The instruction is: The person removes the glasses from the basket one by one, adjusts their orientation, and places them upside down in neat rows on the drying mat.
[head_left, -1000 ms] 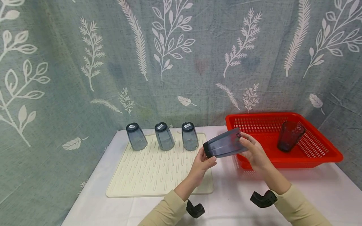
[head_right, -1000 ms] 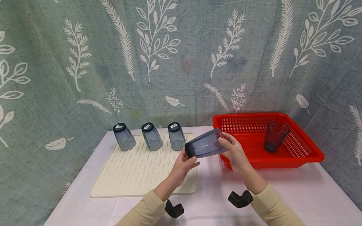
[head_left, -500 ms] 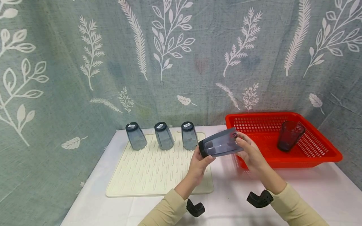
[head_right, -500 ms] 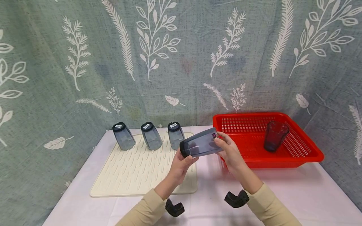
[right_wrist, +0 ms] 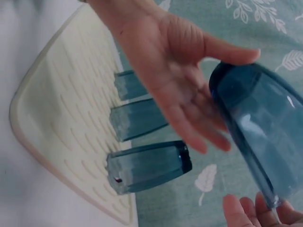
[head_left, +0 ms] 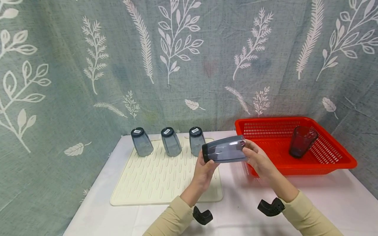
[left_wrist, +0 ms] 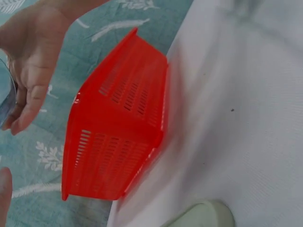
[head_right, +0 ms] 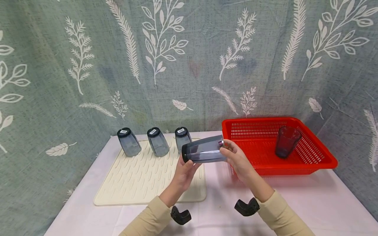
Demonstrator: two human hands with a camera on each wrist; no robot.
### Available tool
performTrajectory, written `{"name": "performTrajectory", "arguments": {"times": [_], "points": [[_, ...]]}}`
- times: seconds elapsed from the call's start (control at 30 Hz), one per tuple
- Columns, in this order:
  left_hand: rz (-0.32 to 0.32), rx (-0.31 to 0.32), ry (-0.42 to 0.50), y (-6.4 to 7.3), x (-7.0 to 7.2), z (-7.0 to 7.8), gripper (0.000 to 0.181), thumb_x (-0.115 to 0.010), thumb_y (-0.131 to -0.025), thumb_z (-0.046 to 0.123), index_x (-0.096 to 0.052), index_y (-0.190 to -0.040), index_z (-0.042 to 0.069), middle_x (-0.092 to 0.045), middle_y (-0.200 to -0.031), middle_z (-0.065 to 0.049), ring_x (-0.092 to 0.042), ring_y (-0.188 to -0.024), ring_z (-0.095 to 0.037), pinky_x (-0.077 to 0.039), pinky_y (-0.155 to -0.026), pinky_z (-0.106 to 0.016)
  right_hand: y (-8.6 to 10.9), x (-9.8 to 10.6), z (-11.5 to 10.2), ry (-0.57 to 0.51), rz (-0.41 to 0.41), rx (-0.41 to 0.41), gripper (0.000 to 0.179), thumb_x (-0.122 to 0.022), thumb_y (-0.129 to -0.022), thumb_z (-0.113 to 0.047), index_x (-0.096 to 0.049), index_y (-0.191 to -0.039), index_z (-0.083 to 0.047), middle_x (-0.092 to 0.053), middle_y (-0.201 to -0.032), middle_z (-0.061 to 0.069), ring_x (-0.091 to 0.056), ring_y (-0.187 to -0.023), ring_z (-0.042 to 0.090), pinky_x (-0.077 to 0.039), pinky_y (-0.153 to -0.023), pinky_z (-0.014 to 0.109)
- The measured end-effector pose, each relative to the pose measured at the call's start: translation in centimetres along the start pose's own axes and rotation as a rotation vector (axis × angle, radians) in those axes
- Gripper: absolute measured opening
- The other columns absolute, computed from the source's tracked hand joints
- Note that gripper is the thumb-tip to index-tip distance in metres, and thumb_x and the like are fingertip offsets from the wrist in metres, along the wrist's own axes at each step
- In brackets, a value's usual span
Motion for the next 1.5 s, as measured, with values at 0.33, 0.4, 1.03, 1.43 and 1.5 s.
{"name": "performTrajectory", "arguments": {"times": [0.33,0.4,1.03,1.43,1.5], "points": [[-0.004,-0.045,0.101,-0.6,0.0,1.4,0.071,-0.078,-0.07,0.031,-0.039,-0.129,0.021,-0.052,-0.118,0.003,-0.056,-0.105,-0.01,-0.042,-0.098,-0.03,-0.1,-0.1,0.7,0.16,-0.092,0.012,0.067,-0.055,-0.089,-0.022,-0.019,-0.139,0.005,-0.045,-0.118,0.01,-0.048,-0.103,0.015,-0.043,-0.089,0.027],[0.01,-0.044,0.112,-0.6,0.0,1.6,0.074,-0.079,-0.068,0.032,-0.039,-0.129,0.021,-0.052,-0.115,0.003,-0.058,-0.1,-0.008,-0.044,-0.096,-0.027,-0.1,-0.1,1.0,0.195,-0.107,0.008,0.068,-0.056,-0.088,-0.022,-0.019,-0.138,0.004,-0.044,-0.123,0.016,-0.048,-0.104,0.017,-0.043,-0.091,0.029],[0.102,-0.051,0.049,-1.0,0.2,3.0,0.084,-0.083,-0.06,0.036,-0.04,-0.129,0.016,-0.061,-0.103,0.008,-0.058,-0.091,-0.006,-0.045,-0.088,-0.023,-0.2,-1.0,2.6,0.362,-0.229,-0.091,0.079,-0.067,-0.08,-0.025,-0.019,-0.135,0.005,-0.039,-0.129,0.026,-0.043,-0.115,0.033,-0.044,-0.095,0.042],[0.051,-0.081,-0.072,-1.3,0.6,4.2,0.071,-0.082,-0.063,0.032,-0.047,-0.123,0.019,-0.061,-0.107,0.007,-0.055,-0.094,-0.007,-0.043,-0.085,-0.023,-0.2,-0.1,2.6,0.396,-0.212,-0.05,0.076,-0.071,-0.077,-0.019,-0.027,-0.133,0.007,-0.043,-0.128,0.024,-0.045,-0.115,0.035,-0.045,-0.09,0.029],[0.053,-0.076,-0.094,-1.3,0.7,4.4,0.069,-0.082,-0.063,0.031,-0.048,-0.122,0.02,-0.061,-0.108,0.007,-0.054,-0.095,-0.007,-0.043,-0.086,-0.024,-0.3,0.1,2.4,0.428,-0.226,-0.027,0.075,-0.071,-0.078,-0.02,-0.028,-0.133,0.007,-0.044,-0.127,0.024,-0.045,-0.115,0.036,-0.045,-0.091,0.031]]}}
Point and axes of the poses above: each hand's wrist, its own y-axis away from the middle knuckle, its own x-axis out of the back of the hand, z = x × y, the point moved 5 cm from there along -y, towards the middle knuckle
